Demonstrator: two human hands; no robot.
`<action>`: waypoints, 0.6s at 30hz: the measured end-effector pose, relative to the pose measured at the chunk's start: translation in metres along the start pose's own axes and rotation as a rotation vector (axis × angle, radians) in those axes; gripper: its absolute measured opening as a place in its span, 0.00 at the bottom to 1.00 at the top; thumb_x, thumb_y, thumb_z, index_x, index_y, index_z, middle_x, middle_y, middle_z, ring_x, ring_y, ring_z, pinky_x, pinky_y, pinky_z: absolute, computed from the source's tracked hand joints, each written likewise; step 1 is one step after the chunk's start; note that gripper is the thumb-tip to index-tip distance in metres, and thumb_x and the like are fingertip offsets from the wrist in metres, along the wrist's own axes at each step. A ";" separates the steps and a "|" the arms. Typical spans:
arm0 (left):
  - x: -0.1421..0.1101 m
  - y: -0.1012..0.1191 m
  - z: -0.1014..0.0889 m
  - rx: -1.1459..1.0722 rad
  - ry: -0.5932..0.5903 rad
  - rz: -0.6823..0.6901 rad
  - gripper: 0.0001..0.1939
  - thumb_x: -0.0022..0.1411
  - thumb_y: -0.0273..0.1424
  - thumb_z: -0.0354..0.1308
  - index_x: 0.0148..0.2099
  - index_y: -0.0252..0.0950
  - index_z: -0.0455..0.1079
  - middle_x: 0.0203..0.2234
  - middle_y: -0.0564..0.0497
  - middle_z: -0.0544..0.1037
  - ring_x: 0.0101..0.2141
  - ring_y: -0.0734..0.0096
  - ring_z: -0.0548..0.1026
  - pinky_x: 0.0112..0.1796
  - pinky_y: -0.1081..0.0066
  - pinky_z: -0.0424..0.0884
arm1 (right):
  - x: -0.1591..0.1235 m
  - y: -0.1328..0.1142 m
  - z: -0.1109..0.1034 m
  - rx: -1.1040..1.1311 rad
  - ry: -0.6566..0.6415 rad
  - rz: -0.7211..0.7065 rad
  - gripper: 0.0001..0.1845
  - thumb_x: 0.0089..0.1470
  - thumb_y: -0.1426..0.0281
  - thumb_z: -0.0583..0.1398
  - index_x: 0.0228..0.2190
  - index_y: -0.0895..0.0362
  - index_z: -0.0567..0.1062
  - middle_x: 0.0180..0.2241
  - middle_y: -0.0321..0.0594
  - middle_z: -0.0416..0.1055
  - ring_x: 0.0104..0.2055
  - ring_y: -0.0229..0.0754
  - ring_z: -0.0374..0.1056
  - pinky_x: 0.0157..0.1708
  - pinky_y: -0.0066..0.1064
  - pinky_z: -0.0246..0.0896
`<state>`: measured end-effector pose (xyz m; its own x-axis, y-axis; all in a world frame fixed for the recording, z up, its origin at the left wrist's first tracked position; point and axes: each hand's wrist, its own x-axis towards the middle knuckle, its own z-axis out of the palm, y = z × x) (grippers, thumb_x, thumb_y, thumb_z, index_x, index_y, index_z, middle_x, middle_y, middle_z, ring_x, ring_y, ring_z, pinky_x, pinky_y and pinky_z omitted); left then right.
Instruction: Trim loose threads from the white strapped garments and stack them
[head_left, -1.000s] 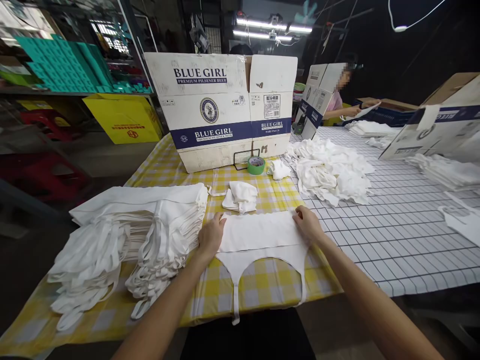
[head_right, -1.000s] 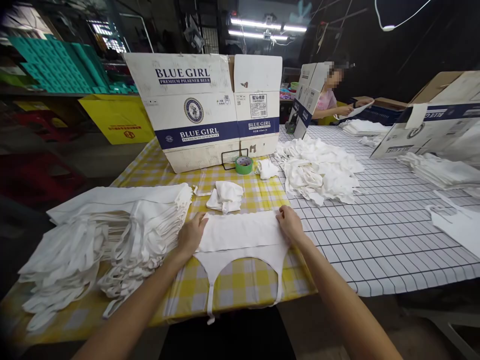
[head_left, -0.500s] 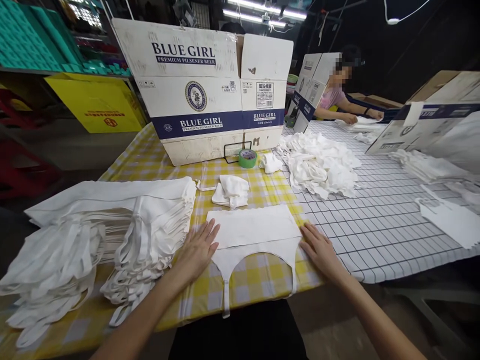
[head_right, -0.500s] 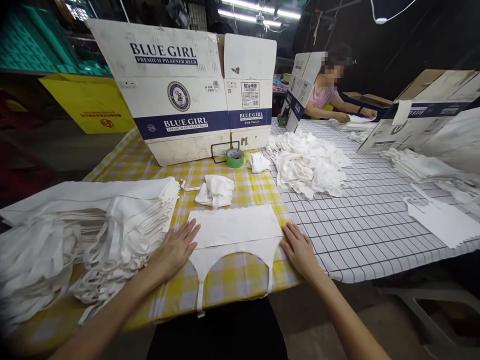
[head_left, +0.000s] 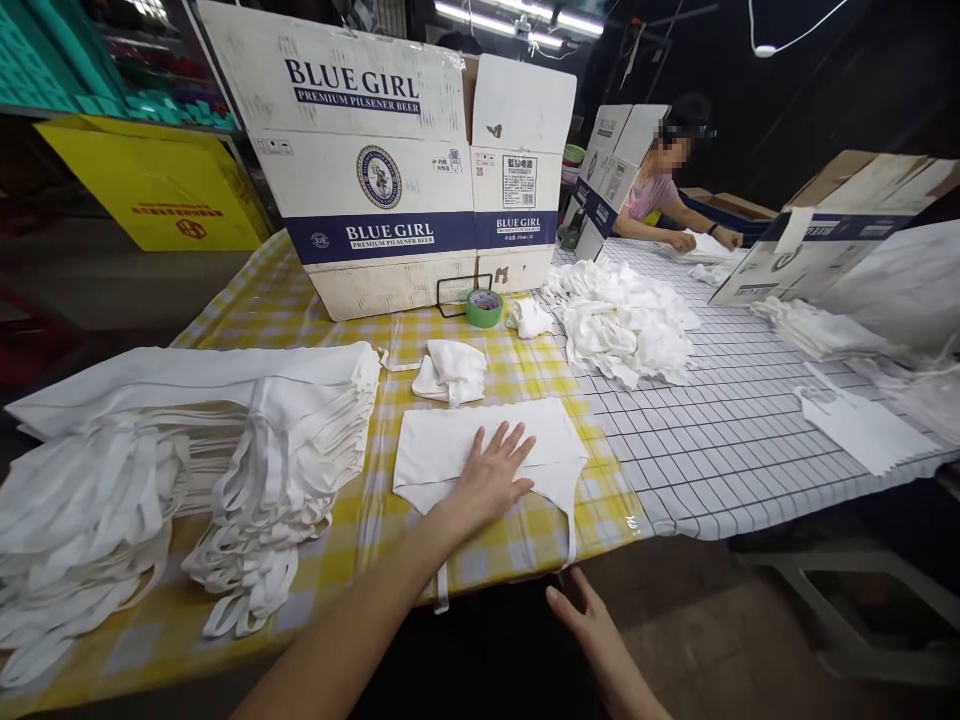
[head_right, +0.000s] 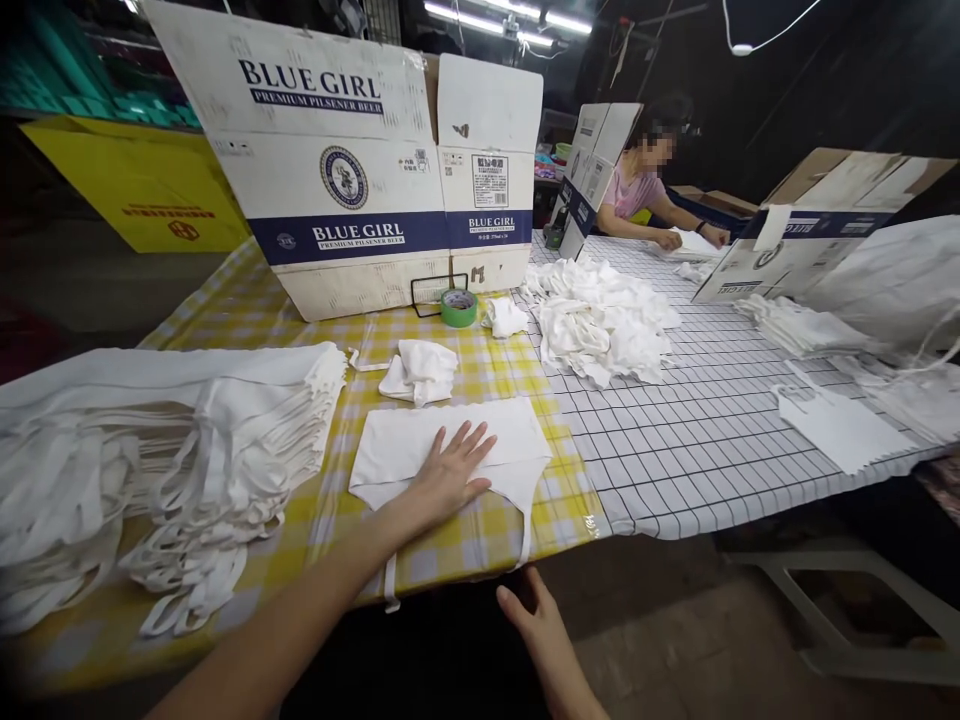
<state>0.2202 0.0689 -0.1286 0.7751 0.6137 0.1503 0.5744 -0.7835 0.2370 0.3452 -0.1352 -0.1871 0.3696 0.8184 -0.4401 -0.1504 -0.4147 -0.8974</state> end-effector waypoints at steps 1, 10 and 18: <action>0.005 0.004 0.004 -0.016 -0.021 0.024 0.31 0.62 0.43 0.46 0.64 0.44 0.44 0.63 0.51 0.46 0.62 0.59 0.42 0.58 0.47 0.40 | 0.000 -0.005 0.003 0.026 -0.052 0.003 0.25 0.40 0.54 0.64 0.38 0.57 0.75 0.44 0.45 0.72 0.52 0.52 0.62 0.50 0.37 0.56; 0.009 0.003 0.016 -0.064 -0.093 0.071 0.30 0.63 0.47 0.40 0.64 0.46 0.45 0.64 0.53 0.45 0.62 0.60 0.41 0.58 0.48 0.33 | -0.032 -0.002 -0.037 0.001 -0.072 0.021 0.20 0.50 0.54 0.58 0.22 0.58 0.68 0.18 0.33 0.63 0.22 0.34 0.56 0.25 0.25 0.49; 0.013 0.003 0.014 -0.058 -0.118 0.070 0.29 0.63 0.47 0.40 0.64 0.46 0.43 0.64 0.53 0.43 0.63 0.60 0.40 0.58 0.48 0.33 | -0.068 0.000 -0.066 -0.078 0.013 0.071 0.24 0.49 0.49 0.55 0.22 0.58 0.69 0.13 0.28 0.48 0.17 0.31 0.45 0.20 0.26 0.42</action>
<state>0.2359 0.0731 -0.1396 0.8403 0.5393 0.0549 0.5044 -0.8149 0.2855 0.3804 -0.2167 -0.1554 0.3727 0.7806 -0.5018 -0.1053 -0.5017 -0.8586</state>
